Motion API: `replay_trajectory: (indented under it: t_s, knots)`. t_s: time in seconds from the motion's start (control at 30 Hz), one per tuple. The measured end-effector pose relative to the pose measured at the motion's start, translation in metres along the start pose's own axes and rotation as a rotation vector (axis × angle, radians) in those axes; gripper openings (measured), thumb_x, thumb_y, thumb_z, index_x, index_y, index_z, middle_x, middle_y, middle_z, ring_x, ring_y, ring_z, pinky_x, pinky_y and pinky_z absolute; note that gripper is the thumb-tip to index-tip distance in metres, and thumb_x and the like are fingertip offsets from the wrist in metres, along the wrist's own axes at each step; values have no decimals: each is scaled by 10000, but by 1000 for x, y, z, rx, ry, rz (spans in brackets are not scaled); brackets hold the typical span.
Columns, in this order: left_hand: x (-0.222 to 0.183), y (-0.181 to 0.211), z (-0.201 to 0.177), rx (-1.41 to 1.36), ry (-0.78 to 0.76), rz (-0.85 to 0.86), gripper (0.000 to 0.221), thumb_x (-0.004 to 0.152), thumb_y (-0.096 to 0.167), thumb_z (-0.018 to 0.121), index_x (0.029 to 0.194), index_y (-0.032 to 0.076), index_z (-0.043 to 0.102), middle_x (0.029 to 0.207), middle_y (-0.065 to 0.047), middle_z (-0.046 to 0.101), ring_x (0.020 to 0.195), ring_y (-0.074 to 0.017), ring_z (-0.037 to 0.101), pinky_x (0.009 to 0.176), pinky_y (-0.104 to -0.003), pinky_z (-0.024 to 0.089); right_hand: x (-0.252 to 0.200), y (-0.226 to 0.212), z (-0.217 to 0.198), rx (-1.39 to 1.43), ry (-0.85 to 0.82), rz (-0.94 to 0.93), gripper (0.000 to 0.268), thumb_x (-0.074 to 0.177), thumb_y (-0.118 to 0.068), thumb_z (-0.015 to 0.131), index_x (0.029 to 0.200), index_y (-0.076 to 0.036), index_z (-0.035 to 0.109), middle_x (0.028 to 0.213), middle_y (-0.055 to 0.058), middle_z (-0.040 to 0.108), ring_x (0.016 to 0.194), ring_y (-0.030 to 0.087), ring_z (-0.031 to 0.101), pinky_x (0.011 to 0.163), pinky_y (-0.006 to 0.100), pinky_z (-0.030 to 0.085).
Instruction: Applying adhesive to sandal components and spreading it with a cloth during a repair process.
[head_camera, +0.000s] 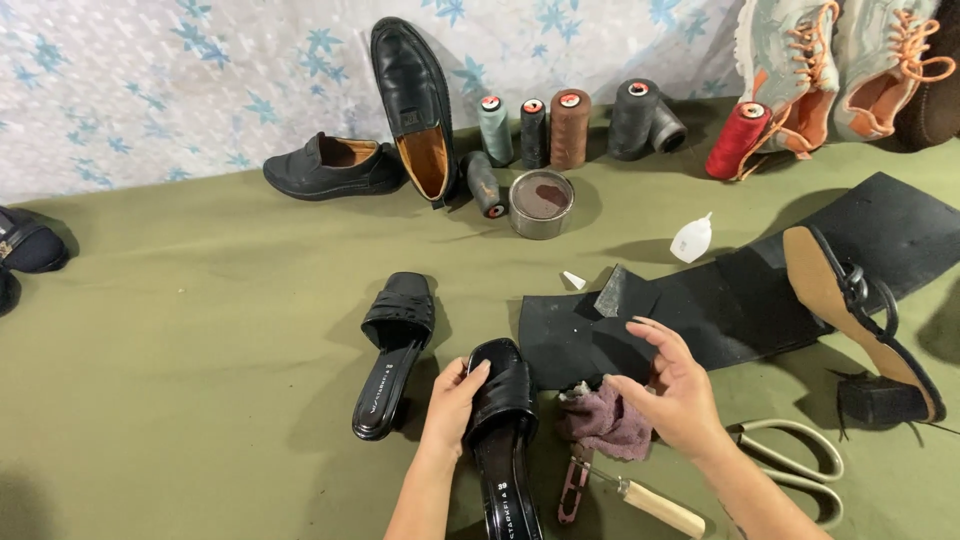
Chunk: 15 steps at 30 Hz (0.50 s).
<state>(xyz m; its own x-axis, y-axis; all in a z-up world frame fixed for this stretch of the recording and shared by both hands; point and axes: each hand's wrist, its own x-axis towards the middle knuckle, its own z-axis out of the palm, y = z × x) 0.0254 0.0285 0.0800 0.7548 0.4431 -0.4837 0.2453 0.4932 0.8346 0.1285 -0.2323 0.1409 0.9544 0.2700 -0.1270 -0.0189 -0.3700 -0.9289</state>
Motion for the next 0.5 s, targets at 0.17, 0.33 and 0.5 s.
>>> replay_trajectory:
  t_s: [0.17,0.33,0.5]
  knots:
    - [-8,11,18,423,146,91,227,929,268,713,1024,68,763,946,-39,781,861,-134,686,807,-278,562,-4,10,4,44,20,-140,620,742,-80,839,1322,-185,646,1506,-2,515,689,92,516,700,247,519]
    - [2,-10,-2,993,244,263,556,903,507,635,1374,212,630,1368,-71,613,1294,-240,550,1058,-412,465,-1,25,2,-34,0,-141,598,744,-139,839,1311,-214,661,1525,3,510,1053,119,649,812,300,541]
    - [-37,8,22,1162,84,366,698,904,601,604,1445,163,551,1500,-82,501,1418,-273,441,1160,-505,375,6,68,-6,-329,4,-287,563,755,-283,837,1292,-299,671,1571,-51,491,884,68,677,660,296,543]
